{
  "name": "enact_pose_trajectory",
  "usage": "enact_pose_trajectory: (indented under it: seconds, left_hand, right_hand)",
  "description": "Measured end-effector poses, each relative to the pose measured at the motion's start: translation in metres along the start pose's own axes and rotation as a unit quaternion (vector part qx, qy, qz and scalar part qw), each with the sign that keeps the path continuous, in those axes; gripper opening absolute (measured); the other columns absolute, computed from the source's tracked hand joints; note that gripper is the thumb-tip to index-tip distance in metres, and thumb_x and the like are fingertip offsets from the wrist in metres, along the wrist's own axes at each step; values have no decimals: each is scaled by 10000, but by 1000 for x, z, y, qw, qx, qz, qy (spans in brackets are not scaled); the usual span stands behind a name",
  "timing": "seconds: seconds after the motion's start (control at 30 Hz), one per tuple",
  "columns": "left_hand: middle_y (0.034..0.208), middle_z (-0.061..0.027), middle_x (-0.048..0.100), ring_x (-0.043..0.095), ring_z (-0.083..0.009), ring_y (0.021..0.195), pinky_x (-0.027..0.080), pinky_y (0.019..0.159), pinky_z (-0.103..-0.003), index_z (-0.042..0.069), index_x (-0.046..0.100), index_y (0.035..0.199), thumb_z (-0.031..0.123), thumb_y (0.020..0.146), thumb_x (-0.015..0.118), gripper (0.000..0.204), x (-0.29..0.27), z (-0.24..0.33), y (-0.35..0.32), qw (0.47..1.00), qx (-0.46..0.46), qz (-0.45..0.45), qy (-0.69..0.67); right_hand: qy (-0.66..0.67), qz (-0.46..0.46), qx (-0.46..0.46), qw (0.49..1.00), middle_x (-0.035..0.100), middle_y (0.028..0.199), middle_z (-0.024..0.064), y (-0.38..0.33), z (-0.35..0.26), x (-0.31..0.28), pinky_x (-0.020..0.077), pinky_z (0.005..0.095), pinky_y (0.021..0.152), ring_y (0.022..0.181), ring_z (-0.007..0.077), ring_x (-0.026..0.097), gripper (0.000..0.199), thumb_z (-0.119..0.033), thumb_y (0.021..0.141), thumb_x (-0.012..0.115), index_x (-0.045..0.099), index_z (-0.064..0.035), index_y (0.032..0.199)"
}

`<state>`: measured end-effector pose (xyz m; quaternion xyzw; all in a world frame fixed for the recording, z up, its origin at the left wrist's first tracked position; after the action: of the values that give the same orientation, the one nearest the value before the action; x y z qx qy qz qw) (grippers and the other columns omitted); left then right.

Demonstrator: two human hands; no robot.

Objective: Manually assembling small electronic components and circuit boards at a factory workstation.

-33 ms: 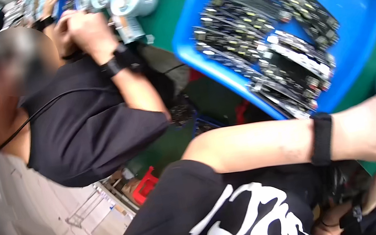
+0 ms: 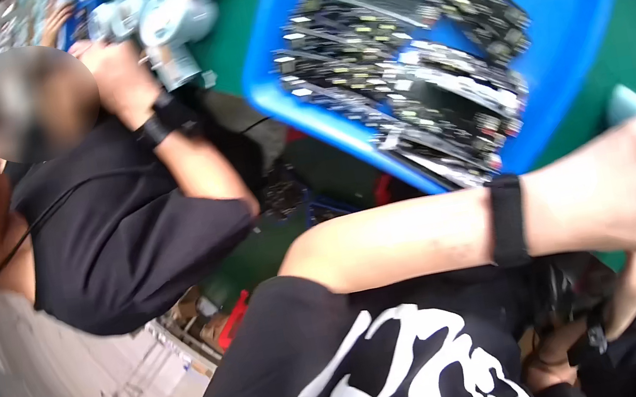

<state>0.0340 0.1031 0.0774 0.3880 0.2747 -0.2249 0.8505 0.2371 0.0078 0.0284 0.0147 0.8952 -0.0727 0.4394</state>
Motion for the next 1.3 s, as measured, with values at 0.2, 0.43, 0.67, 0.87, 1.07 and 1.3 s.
enact_pose_trajectory:
  seconds: [0.2,0.43,0.67,0.87,1.07,1.3]
  left_hand:
    - [871,19,626,643,-164,862,485,711,-310,97,701,807,155,699,762,137,3,-18,-15,990,32,-92,106]
    - [876,-8,623,619,-196,807,480,713,-327,66,709,870,144,698,815,216,12,-8,-1,989,66,-129,36]
    - [854,-39,632,629,-225,800,507,716,-349,46,708,856,107,692,826,211,15,2,4,983,69,-162,49]
    - [842,-58,651,640,-256,763,534,662,-358,21,706,859,75,701,827,206,17,6,6,979,96,-177,23]
    - [840,-61,655,645,-258,762,541,655,-358,23,709,860,85,722,822,189,24,14,10,969,122,-207,59]
    - [854,-59,647,646,-265,779,544,674,-360,30,713,886,89,742,817,187,23,11,10,973,92,-205,55]
  right_hand:
    - [181,-33,-43,982,604,741,89,44,-73,53,387,288,572,621,153,519,272,-21,909,659,715,16,1173]
    - [217,-37,-25,975,564,702,63,39,-64,44,359,277,561,611,120,484,291,-41,926,652,716,1,1206]
    - [250,-83,-61,963,606,757,44,45,-57,42,379,260,601,661,116,498,299,-54,933,652,716,-7,1220]
    - [235,-114,-131,956,638,752,69,54,-55,45,401,308,603,647,147,511,278,-80,930,676,731,-26,1196]
    - [197,-121,-176,957,644,737,79,54,-60,39,408,326,603,636,164,509,265,-86,933,677,735,-31,1185]
    - [233,-85,-156,956,707,804,98,51,-54,38,469,286,656,688,145,592,257,-96,942,675,736,-34,1185]
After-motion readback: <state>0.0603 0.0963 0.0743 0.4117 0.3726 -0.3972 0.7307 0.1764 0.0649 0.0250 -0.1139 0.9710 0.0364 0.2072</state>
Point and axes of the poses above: each hand's wrist, its own y-axis towards the middle knuckle, its own x-axis out of the palm, z = x × y, the point moved 9 cm from there along y, towards the middle knuckle
